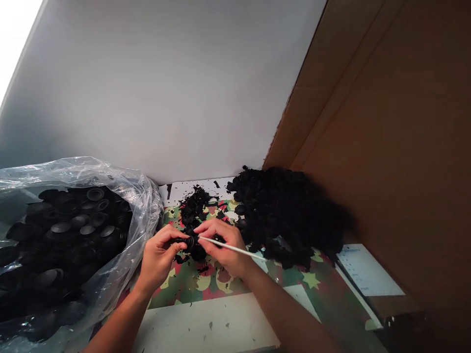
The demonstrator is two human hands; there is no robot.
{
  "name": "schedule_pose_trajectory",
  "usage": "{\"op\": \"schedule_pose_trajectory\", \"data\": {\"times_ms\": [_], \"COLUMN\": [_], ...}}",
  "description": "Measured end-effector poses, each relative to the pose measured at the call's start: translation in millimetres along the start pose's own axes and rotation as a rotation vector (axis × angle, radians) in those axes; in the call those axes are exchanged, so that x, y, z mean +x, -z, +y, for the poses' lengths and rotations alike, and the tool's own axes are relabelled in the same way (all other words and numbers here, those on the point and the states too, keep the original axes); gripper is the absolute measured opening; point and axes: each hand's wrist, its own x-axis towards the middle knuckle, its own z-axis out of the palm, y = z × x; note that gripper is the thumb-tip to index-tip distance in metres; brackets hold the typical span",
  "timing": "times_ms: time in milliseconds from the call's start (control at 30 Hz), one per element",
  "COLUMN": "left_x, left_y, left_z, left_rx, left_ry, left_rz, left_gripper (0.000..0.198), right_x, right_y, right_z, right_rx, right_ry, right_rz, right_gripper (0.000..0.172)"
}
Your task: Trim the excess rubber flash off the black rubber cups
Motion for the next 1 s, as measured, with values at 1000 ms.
{"op": "schedule_pose_trajectory", "data": {"times_ms": [1000], "left_x": [-1.1], "left_y": [-6.3], "left_z": [-3.5], "left_rx": [0.230], "left_ry": [0.033], "left_rz": [-0.063], "left_gripper": [0.009], "right_x": [-4.7], "right_y": [-14.0], "right_z": [3.5], "right_rx": [-0.346], "right_ry": [0.376], "right_rz": [-0.111], "right_gripper": [0.017]}}
